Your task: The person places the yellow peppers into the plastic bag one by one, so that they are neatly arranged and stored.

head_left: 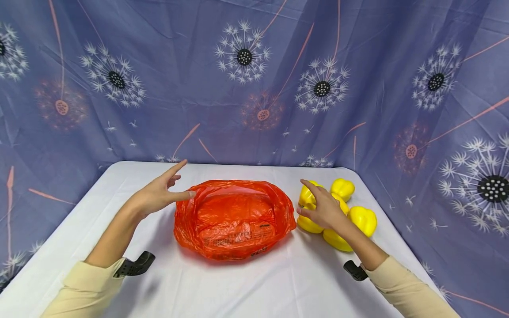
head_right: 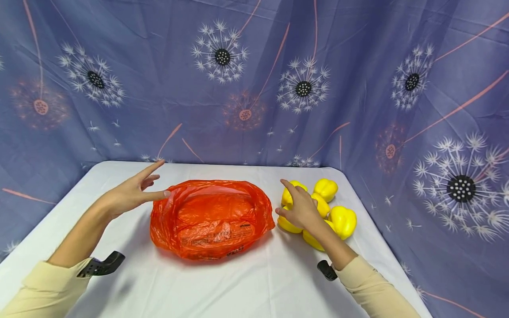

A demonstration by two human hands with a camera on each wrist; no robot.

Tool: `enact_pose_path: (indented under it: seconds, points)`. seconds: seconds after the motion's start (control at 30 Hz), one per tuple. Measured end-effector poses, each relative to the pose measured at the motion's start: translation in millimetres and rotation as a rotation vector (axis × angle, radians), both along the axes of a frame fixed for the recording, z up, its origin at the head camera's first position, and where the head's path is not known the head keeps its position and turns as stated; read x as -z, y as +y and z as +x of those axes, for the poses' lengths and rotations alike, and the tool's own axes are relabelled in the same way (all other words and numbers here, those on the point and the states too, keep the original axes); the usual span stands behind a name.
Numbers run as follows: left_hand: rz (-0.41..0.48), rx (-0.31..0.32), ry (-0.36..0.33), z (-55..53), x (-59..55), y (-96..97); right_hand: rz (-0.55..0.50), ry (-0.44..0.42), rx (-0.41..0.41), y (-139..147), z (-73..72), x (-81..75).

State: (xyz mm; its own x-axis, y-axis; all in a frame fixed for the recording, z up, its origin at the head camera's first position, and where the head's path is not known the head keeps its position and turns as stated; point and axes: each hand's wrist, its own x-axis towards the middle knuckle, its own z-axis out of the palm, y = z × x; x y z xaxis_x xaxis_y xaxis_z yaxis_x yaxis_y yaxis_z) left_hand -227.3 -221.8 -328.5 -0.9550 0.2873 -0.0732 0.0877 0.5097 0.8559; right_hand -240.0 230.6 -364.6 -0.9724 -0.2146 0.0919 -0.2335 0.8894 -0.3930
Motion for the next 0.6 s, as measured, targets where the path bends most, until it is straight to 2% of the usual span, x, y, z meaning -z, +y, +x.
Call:
enact_pose_path:
  seconds: [0.3,0.43,0.6]
  points:
    - [0.202,-0.042,-0.043,1.4,7.9,-2.3,-0.036,-0.018,0.003,5,-0.7,-0.6]
    - [0.24,-0.046,-0.071,-0.7,15.7,-3.7,-0.031,-0.026,0.008,7,-0.4,-0.1]
    - [0.212,-0.069,-0.095,-1.0,24.7,-4.0,-0.018,-0.039,0.031,10,1.6,1.9]
